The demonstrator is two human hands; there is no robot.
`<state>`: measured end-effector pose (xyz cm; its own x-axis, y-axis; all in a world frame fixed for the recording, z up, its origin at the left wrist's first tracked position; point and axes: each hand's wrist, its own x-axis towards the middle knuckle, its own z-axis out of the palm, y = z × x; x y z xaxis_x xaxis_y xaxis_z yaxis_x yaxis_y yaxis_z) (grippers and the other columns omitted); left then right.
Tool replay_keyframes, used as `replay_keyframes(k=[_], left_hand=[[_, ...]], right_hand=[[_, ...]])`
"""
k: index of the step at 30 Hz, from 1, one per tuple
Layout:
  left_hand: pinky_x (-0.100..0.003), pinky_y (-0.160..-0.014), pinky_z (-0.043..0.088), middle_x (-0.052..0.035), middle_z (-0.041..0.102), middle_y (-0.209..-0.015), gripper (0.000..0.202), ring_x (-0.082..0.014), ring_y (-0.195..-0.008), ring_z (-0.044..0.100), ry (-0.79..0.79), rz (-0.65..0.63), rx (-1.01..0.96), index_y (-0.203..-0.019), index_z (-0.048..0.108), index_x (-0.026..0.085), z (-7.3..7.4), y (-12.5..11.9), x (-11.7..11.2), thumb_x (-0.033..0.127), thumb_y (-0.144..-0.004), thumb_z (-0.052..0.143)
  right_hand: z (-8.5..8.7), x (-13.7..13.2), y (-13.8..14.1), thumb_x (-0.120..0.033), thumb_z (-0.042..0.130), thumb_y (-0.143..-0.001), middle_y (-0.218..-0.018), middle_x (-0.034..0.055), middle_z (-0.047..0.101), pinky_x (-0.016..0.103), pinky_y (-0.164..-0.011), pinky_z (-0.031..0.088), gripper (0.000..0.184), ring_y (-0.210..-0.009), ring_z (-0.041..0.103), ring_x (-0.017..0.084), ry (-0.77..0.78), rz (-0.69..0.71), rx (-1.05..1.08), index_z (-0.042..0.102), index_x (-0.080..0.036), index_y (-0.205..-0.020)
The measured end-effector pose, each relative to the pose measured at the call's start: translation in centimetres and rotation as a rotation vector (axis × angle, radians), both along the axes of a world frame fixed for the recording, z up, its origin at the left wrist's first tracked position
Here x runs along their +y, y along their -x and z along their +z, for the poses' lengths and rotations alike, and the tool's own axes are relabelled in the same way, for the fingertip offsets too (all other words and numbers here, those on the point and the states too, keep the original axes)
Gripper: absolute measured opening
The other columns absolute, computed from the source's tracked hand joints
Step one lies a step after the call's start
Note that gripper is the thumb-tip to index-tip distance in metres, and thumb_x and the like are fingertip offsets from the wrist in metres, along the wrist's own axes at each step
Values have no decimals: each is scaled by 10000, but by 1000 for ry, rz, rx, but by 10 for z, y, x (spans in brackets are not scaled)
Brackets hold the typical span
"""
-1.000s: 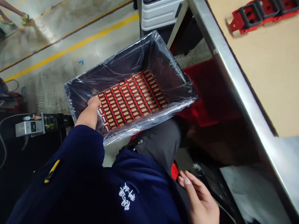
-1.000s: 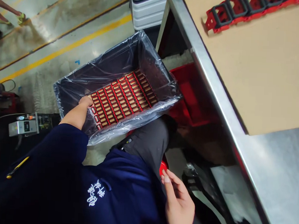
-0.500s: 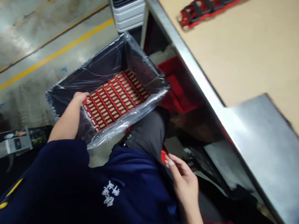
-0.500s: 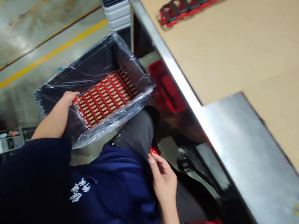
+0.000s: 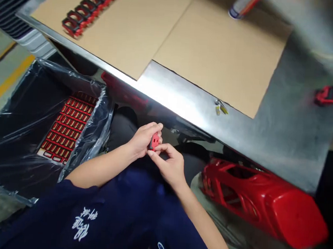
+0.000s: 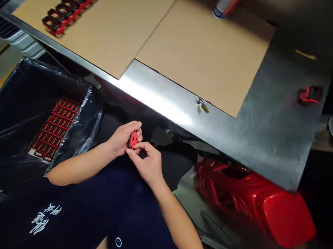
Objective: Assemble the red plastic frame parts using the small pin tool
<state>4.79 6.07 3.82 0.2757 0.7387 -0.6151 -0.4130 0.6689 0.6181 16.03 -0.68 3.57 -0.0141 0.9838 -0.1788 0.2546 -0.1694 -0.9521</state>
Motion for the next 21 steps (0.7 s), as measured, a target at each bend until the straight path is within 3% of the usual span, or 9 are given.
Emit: replay_keyframes(k=[5, 10, 13, 17, 21], left_hand=[[-173, -373, 373, 47, 523, -596, 483, -70, -460, 486, 36, -154, -93, -669, 469, 196, 24, -23, -5, 509, -708, 836], [-208, -465, 466, 13, 580, -628, 414, -103, -529, 552, 14, -197, -74, -708, 547, 185, 29, -27, -14, 534, -793, 751], [-259, -582, 540, -31, 675, -731, 373, -138, -615, 626, -11, -220, -30, -782, 644, 167, 26, -19, -15, 533, -812, 707], [-258, -652, 537, -69, 746, -893, 349, -167, -752, 675, -121, -116, 141, -919, 724, 163, 22, 3, -22, 487, -791, 751], [-278, -672, 525, -105, 742, -1104, 477, -183, -819, 677, -259, -153, 139, -1194, 703, 208, 28, 25, -41, 503, -821, 745]], right_hand=[[8, -24, -23, -327, 806, -806, -676, -14, 702, 292, -668, 546, 127, -616, 636, 149, -47, -100, 108, 733, -223, -800], [12, -30, -34, -363, 834, -783, -659, -7, 720, 300, -655, 568, 185, -595, 654, 156, -43, -84, 250, 723, -222, -740], [14, -30, -41, -375, 848, -772, -659, -6, 730, 289, -624, 561, 196, -592, 668, 157, -31, -59, 308, 729, -225, -730], [19, -31, -45, -319, 851, -774, -671, -3, 748, 283, -609, 552, 143, -579, 675, 152, -91, -32, 321, 743, -230, -743], [19, -30, -45, -267, 844, -775, -660, 3, 750, 282, -587, 552, 106, -556, 676, 154, -159, -51, 286, 745, -234, -756]])
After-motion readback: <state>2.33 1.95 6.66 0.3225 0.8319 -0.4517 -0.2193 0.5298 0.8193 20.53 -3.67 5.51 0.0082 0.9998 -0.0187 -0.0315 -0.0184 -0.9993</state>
